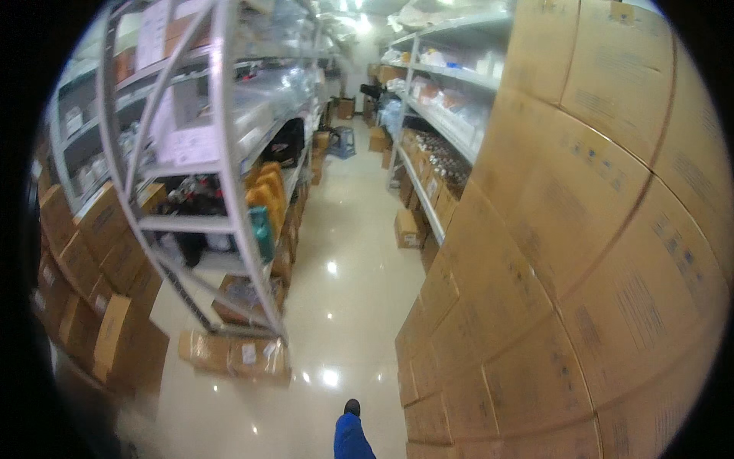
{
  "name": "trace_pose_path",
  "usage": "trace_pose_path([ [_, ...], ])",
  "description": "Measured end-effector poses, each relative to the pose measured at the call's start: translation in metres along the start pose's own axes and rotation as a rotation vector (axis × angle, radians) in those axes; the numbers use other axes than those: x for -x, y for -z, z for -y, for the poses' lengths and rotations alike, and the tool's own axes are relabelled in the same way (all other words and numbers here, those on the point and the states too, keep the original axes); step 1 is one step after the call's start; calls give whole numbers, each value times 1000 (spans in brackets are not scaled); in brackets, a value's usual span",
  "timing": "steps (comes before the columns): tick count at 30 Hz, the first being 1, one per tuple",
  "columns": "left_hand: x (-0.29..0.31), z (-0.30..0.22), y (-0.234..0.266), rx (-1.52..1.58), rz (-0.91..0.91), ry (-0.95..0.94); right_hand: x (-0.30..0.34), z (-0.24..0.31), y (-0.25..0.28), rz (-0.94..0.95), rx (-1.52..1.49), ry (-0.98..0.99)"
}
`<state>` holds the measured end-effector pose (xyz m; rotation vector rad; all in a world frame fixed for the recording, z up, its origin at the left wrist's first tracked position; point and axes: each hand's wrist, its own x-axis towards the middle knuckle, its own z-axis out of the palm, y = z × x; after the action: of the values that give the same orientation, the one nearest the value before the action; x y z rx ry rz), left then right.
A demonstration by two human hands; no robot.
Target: The person walks through a parts storage area, picks several small white boxes from a shelf, and carries them to a car with an open hood. The person opens each box, removes the contents, and places them on the engine bay cover.
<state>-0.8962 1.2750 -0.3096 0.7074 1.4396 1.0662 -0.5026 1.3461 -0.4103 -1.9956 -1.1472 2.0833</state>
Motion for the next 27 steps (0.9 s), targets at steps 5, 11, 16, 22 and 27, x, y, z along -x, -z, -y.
trace_pose_path([
  [5, -149, -73, 19, 16, 43, 10, -95, 134, -15, -1, -89, 22],
  [11, -268, -138, 50, 119, -21, 39, -228, 351, -61, 195, -74, 346],
  [16, -392, -175, 94, 169, -68, 62, -328, 550, -113, 257, -53, 545],
  [22, -535, -258, 173, 122, -83, 91, -370, 776, -112, 319, 229, 628],
  [27, -625, -314, 240, 72, -117, 135, -311, 1040, -22, 68, 317, 1214],
])
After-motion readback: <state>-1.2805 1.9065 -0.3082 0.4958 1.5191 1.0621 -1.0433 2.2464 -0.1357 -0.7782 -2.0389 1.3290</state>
